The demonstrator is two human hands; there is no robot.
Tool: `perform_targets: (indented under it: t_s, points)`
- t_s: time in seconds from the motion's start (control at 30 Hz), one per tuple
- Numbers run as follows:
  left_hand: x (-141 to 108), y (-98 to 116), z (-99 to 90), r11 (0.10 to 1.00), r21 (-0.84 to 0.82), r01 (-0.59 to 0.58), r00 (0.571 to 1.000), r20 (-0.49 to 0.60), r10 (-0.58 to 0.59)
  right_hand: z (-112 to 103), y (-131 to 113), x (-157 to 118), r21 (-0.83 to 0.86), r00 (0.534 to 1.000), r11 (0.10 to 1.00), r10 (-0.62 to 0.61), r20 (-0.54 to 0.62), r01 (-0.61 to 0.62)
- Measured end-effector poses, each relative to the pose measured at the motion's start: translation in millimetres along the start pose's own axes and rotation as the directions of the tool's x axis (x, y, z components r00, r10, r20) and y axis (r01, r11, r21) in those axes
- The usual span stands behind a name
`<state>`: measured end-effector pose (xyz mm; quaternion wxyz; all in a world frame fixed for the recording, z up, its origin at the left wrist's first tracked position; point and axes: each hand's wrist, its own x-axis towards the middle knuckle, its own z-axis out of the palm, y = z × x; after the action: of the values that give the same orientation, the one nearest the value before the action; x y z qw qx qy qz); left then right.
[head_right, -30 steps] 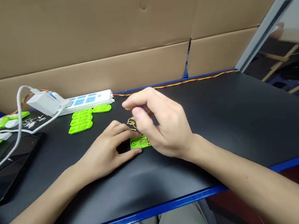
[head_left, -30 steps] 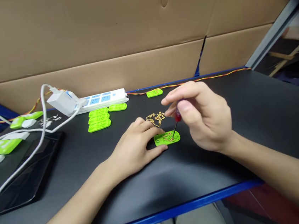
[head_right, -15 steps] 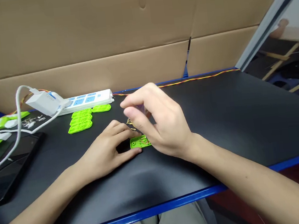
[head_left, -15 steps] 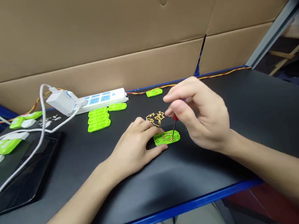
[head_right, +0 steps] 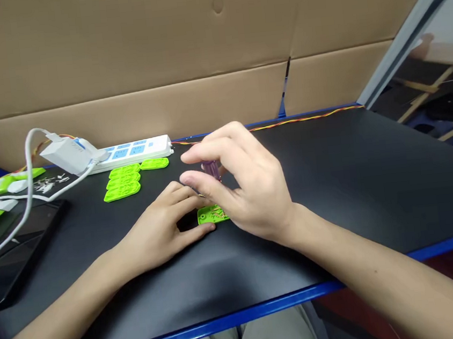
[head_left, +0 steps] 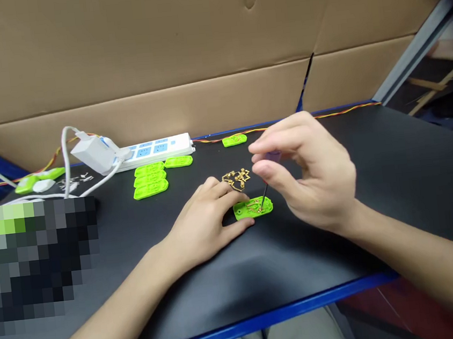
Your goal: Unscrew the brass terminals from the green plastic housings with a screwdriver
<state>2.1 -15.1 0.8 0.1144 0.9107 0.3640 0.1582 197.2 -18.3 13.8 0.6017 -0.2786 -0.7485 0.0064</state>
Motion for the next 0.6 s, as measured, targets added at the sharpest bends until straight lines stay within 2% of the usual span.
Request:
perform_targets:
  t_s: [0.1, 0.23, 0.3, 0.5, 0.6]
  points:
    - [0.5, 0.3, 0.1, 1.000, 0.000, 0.008, 1.000, 0.003, -0.008, -0.5, -0.9, 1.6, -0.053, 0.998, 0.997, -0.062, 0.003, 0.062]
    - [0.7, 1.3, -0.7, 1.000, -0.006, 0.021, 1.000, 0.017, -0.021, 0.5, -2.5, -2.7, 0.080, 0.998, 0.995, 0.052, 0.021, -0.053]
    - [0.5, 1.2, -0.8, 1.000, -0.008, 0.022, 1.000, 0.018, -0.022, 1.1, -2.4, -3.7, 0.095, 0.996, 0.991, 0.091, 0.019, -0.092]
    - [0.6, 0.7, -0.9, 1.000, 0.001, 0.005, 1.000, 0.005, -0.005, -0.2, -1.4, 2.3, -0.062, 0.998, 0.996, -0.061, 0.008, 0.061]
    - [0.6, 1.5, -1.3, 1.000, 0.002, 0.019, 1.000, 0.011, -0.019, -0.7, -2.1, 1.0, -0.028, 0.998, 0.998, -0.054, 0.026, 0.055]
